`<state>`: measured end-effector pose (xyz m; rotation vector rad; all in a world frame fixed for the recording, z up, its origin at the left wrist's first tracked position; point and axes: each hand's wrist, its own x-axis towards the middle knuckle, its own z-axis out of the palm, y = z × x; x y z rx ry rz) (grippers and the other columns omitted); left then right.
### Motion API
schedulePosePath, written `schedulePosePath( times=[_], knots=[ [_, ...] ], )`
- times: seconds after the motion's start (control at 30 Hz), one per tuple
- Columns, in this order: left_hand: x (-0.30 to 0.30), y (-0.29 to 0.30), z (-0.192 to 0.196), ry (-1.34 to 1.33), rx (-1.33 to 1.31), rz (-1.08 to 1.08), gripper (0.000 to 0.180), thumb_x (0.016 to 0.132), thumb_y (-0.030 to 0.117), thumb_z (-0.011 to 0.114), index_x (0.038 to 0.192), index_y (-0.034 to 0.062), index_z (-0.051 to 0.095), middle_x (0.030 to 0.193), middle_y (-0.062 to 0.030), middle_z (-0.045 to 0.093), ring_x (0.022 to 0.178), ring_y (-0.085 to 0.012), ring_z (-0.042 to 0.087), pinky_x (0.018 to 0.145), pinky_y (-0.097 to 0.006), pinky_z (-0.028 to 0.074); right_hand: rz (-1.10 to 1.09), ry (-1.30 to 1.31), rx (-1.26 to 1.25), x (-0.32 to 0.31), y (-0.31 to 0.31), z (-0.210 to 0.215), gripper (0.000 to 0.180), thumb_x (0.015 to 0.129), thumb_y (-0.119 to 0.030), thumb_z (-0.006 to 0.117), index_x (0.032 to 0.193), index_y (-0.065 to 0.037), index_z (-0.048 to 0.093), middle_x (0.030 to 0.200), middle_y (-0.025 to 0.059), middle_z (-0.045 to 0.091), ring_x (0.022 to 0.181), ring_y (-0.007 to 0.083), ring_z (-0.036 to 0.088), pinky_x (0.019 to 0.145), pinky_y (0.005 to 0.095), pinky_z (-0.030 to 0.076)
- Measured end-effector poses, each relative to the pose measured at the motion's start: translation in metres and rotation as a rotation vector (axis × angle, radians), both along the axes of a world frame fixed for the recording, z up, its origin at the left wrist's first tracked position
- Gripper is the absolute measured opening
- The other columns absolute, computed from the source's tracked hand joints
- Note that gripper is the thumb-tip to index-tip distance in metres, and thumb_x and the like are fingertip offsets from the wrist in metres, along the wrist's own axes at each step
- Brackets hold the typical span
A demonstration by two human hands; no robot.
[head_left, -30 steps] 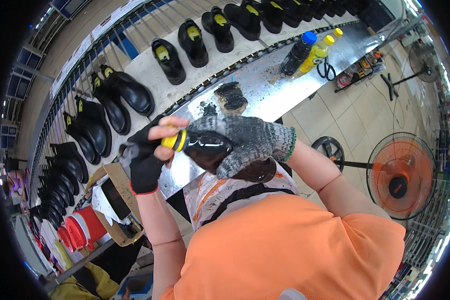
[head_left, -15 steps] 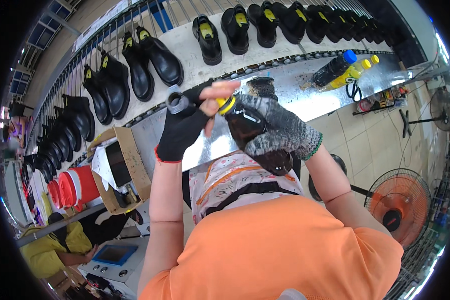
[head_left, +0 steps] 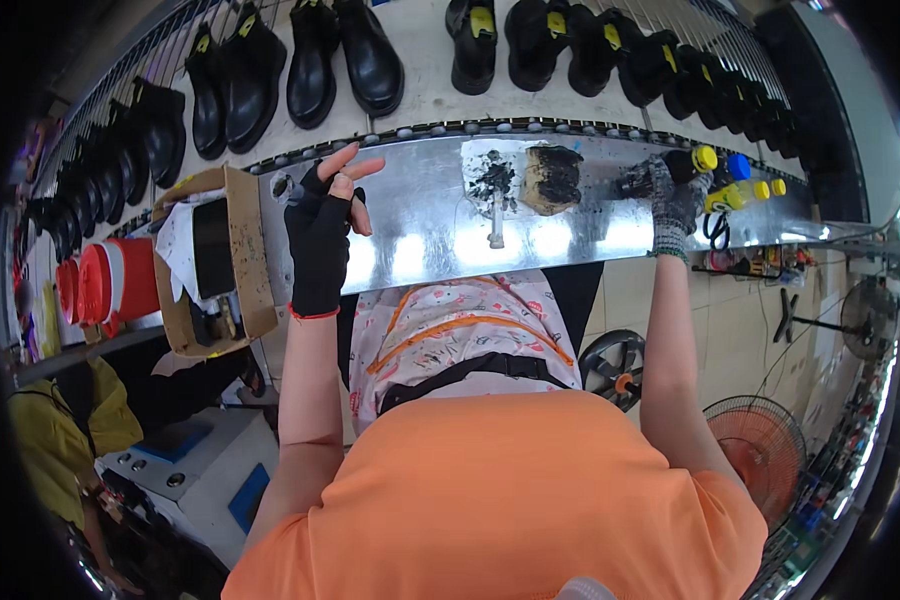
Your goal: Apply adhesive or sealant to the seams and edges of black leather boots using a brush tool.
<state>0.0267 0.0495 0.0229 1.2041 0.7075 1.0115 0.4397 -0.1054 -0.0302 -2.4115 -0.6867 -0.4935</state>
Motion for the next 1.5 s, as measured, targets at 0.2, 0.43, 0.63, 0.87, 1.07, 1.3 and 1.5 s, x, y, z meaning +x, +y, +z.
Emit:
schedulePosePath(
  times=[0.2,0.43,0.63,0.87,1.07,1.3,1.5],
  knots=[
    [-0.007,-0.001,-0.011,0.044,0.043,0.027,0.031,0.095,0.019,0.045,0.123,0.0071,0.053,0.104,-0.0147,0.065,0.052,-0.0046,0.048,0.049,-0.018,0.038,-0.074,0.224,0.088,0.008,-0.017,-0.014,0.091,0.071,-0.047,0.071,0.132,0.008,0.033,0.124,0.0267,0.049,0.116,0.0366,0.048,0.099,0.0394,0.037],
    [0.009,-0.001,-0.013,0.056,0.026,-0.031,0.031,0.095,0.018,0.045,0.122,0.0065,0.054,0.103,-0.0129,0.065,0.054,-0.0048,0.05,0.051,-0.019,0.039,0.156,0.147,0.437,-0.005,-0.017,0.003,0.071,0.075,-0.014,0.074,0.132,0.002,0.036,0.118,0.0154,0.055,0.107,0.0221,0.055,0.094,0.0314,0.042],
    [0.007,-0.003,-0.01,0.048,0.0,-0.035,0.031,0.095,0.019,0.045,0.121,0.0059,0.055,0.102,-0.0117,0.066,0.056,-0.0055,0.05,0.053,-0.019,0.04,0.19,0.094,0.745,-0.053,-0.024,0.014,0.046,0.083,-0.005,0.059,0.126,-0.001,0.044,0.114,0.0128,0.054,0.102,0.0217,0.055,0.09,0.0309,0.046],
    [0.032,-0.003,-0.022,0.134,0.054,-0.047,0.023,0.093,0.02,0.049,0.099,0.0018,0.063,0.083,-0.0049,0.064,0.069,-0.009,0.054,0.067,-0.024,0.043,1.064,0.159,-0.329,-0.189,0.005,-0.039,0.043,0.079,-0.028,0.066,0.114,-0.006,0.056,0.113,0.0213,0.054,0.103,0.0313,0.056,0.087,0.0355,0.047],
    [0.056,0.0,-0.042,0.32,0.005,-0.155,0.037,0.09,0.034,0.056,0.072,0.003,0.064,0.058,-0.0022,0.059,0.057,-0.0092,0.056,0.056,-0.025,0.043,0.987,0.51,-0.197,-0.191,0.002,-0.049,0.028,0.074,-0.023,0.071,0.093,-0.004,0.062,0.093,0.013,0.061,0.085,0.0276,0.059,0.08,0.0343,0.047],
    [0.091,0.004,-0.056,0.692,0.358,-0.114,0.045,0.082,0.049,0.058,0.073,0.006,0.067,0.059,-0.0125,0.06,0.059,-0.0292,0.06,0.055,-0.037,0.044,0.616,1.365,0.257,-0.145,-0.022,0.012,0.065,0.077,0.006,0.054,0.135,-0.006,0.028,0.102,0.0102,0.058,0.076,0.0121,0.057,0.055,0.0215,0.05],
    [0.117,-0.004,-0.052,0.732,0.695,-0.234,0.02,0.073,0.033,0.064,0.067,0.0134,0.067,0.066,-0.0077,0.063,0.064,-0.0285,0.061,0.059,-0.041,0.047,0.894,0.538,-0.033,-0.145,0.004,0.09,0.037,0.083,-0.007,0.059,0.119,-0.005,0.054,0.102,0.0117,0.062,0.079,0.0167,0.061,0.065,0.0273,0.051]
  ],
)
